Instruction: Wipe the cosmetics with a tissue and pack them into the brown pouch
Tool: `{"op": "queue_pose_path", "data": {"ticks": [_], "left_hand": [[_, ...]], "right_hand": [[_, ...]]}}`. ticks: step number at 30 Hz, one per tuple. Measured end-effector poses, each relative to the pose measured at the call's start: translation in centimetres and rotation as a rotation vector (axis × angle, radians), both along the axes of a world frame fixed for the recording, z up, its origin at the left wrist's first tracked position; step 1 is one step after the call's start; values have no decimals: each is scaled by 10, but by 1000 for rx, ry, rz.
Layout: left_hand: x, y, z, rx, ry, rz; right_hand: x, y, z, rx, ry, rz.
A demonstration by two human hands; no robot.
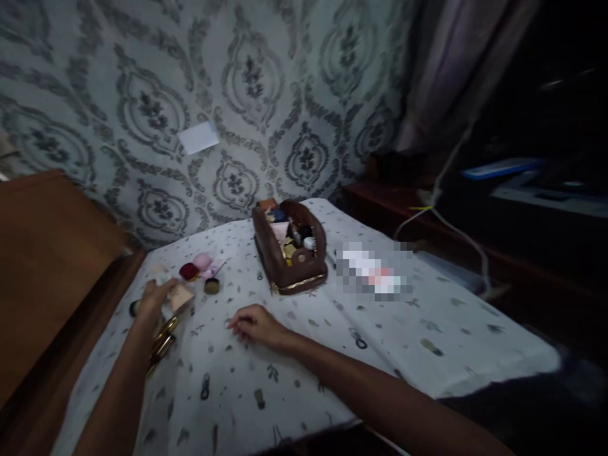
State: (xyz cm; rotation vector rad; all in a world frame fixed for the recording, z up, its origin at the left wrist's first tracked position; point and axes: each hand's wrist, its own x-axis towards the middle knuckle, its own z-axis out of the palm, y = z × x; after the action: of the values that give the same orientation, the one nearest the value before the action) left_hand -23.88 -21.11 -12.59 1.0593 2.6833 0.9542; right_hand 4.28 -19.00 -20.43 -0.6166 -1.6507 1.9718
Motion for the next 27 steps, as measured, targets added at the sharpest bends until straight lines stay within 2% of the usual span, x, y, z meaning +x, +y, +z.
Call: {"op": "queue_pose_path", "data": {"ticks": [2,5,11,15,19,22,27], "left_hand": [[10,-5,1,59,-76,-17],[31,-8,1,144,-161,-136],[65,-6,-13,176,-253,-396],[72,-8,-29,112,-246,-522],[75,-12,-38,3,-195,-560],[78,-13,-36,-83,-128,-551],[79,-16,-21,-241,54,-530]], "right_hand": [[-1,1,0,4,19,20],[-1,0,-1,19,36,23],[1,0,-4,98,58,-101],[-4,5,-12,98,73,-184],[-12,13,-18,109,32,-193],[-21,22,-14,171,-54,-177],[-36,33,-3,313,-134,-174]]}}
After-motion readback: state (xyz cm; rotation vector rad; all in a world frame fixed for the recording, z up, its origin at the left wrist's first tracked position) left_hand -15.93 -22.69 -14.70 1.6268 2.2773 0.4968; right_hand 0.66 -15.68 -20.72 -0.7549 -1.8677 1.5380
